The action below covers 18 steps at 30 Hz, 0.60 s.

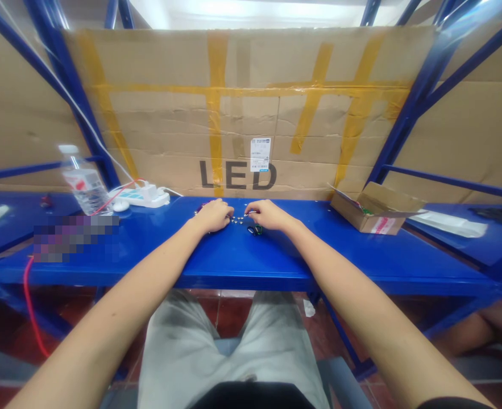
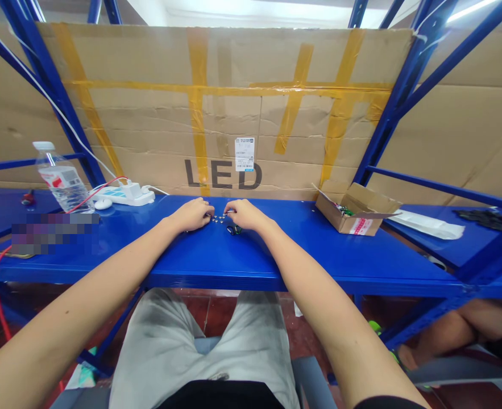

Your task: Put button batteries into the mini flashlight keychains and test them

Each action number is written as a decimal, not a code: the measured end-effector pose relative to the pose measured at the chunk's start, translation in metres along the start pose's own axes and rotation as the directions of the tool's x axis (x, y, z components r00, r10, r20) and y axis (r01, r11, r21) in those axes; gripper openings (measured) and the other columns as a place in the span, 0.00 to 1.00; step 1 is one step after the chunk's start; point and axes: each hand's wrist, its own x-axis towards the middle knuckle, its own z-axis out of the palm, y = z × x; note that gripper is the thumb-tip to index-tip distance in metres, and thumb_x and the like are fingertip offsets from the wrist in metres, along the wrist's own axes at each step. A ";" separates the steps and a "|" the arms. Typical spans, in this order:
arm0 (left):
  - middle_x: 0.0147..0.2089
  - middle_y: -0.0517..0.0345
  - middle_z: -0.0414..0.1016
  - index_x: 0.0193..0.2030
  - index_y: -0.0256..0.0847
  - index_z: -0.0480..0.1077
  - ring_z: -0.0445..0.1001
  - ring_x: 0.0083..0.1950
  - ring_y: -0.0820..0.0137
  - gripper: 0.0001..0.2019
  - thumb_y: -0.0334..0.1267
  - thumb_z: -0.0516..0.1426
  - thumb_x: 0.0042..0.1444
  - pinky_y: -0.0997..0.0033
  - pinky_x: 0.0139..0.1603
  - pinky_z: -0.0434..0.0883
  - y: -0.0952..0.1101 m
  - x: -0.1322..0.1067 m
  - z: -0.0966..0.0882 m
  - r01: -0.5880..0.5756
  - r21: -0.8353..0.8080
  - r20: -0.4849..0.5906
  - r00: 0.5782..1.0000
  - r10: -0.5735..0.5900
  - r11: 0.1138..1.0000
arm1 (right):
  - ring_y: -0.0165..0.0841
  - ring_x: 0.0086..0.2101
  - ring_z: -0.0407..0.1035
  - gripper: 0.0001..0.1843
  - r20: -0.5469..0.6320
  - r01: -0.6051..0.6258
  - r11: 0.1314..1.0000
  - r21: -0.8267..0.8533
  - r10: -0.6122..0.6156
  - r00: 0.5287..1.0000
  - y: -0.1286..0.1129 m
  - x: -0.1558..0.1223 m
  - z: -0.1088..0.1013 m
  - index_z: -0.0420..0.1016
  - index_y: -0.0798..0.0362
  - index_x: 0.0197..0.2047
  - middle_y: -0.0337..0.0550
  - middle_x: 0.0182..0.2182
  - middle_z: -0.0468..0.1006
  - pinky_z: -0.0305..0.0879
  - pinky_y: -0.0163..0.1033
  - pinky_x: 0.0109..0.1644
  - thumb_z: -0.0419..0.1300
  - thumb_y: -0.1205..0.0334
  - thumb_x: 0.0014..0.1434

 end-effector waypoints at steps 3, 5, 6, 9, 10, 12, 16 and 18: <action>0.40 0.43 0.76 0.42 0.39 0.79 0.70 0.45 0.56 0.15 0.32 0.50 0.61 0.58 0.48 0.66 -0.001 0.003 0.003 -0.026 0.002 -0.017 1.000 0.026 1.000 | 0.33 0.40 0.75 0.15 0.014 -0.004 1.000 -0.006 0.005 1.000 0.000 0.000 0.000 0.83 0.54 0.45 0.46 0.43 0.84 0.65 0.33 0.46 0.57 0.74 0.62; 0.40 0.42 0.76 0.42 0.38 0.80 0.69 0.46 0.55 0.15 0.31 0.51 0.59 0.58 0.49 0.65 -0.002 0.005 0.004 -0.039 0.006 -0.014 0.999 0.040 0.999 | 0.33 0.40 0.75 0.15 0.018 -0.005 1.000 -0.012 0.005 1.000 -0.001 0.000 0.000 0.83 0.54 0.45 0.46 0.43 0.84 0.65 0.33 0.45 0.57 0.73 0.62; 0.40 0.42 0.76 0.41 0.38 0.80 0.69 0.46 0.55 0.15 0.30 0.51 0.58 0.57 0.49 0.65 -0.002 0.006 0.005 -0.044 0.009 -0.009 0.999 0.044 0.999 | 0.33 0.40 0.75 0.14 0.017 -0.003 1.000 -0.015 0.003 1.000 -0.001 0.000 0.000 0.83 0.54 0.45 0.46 0.43 0.84 0.65 0.33 0.45 0.57 0.73 0.62; 0.39 0.42 0.76 0.41 0.37 0.80 0.68 0.45 0.55 0.14 0.29 0.52 0.56 0.57 0.48 0.65 -0.002 0.007 0.005 -0.043 0.012 0.006 0.999 0.043 0.999 | 0.33 0.41 0.75 0.14 0.015 0.005 1.000 -0.013 -0.005 1.000 0.000 0.000 0.000 0.83 0.54 0.45 0.46 0.43 0.84 0.64 0.33 0.46 0.57 0.73 0.62; 0.39 0.42 0.76 0.40 0.37 0.80 0.68 0.45 0.55 0.14 0.29 0.52 0.56 0.57 0.48 0.64 -0.003 0.006 0.005 -0.038 0.014 0.009 0.999 0.037 0.999 | 0.33 0.41 0.75 0.14 0.016 0.005 1.000 -0.012 -0.005 1.000 0.000 0.000 0.000 0.83 0.54 0.45 0.45 0.43 0.84 0.64 0.33 0.46 0.57 0.73 0.62; 0.39 0.42 0.76 0.40 0.37 0.79 0.68 0.44 0.55 0.14 0.29 0.52 0.56 0.58 0.47 0.64 -0.004 0.005 0.004 -0.026 0.020 0.009 1.000 0.025 0.999 | 0.32 0.40 0.75 0.15 0.020 -0.002 1.000 -0.009 0.002 1.000 0.000 0.000 0.000 0.83 0.54 0.45 0.45 0.43 0.84 0.65 0.33 0.46 0.58 0.73 0.61; 0.40 0.43 0.77 0.39 0.37 0.79 0.68 0.44 0.56 0.13 0.28 0.53 0.56 0.59 0.46 0.64 -0.007 0.003 0.003 -0.016 0.026 0.006 1.000 0.015 1.000 | 0.32 0.40 0.74 0.14 0.024 -0.011 1.000 -0.005 0.011 1.000 0.001 0.000 0.001 0.83 0.54 0.45 0.46 0.42 0.84 0.64 0.33 0.44 0.58 0.73 0.61; 0.40 0.43 0.77 0.38 0.37 0.79 0.68 0.44 0.56 0.12 0.27 0.53 0.56 0.59 0.46 0.64 -0.009 0.002 0.003 -0.007 0.031 0.003 1.000 0.007 0.999 | 0.32 0.39 0.74 0.14 0.027 -0.014 1.000 -0.006 0.014 1.000 0.000 0.000 0.001 0.83 0.54 0.45 0.46 0.42 0.84 0.64 0.33 0.44 0.58 0.72 0.61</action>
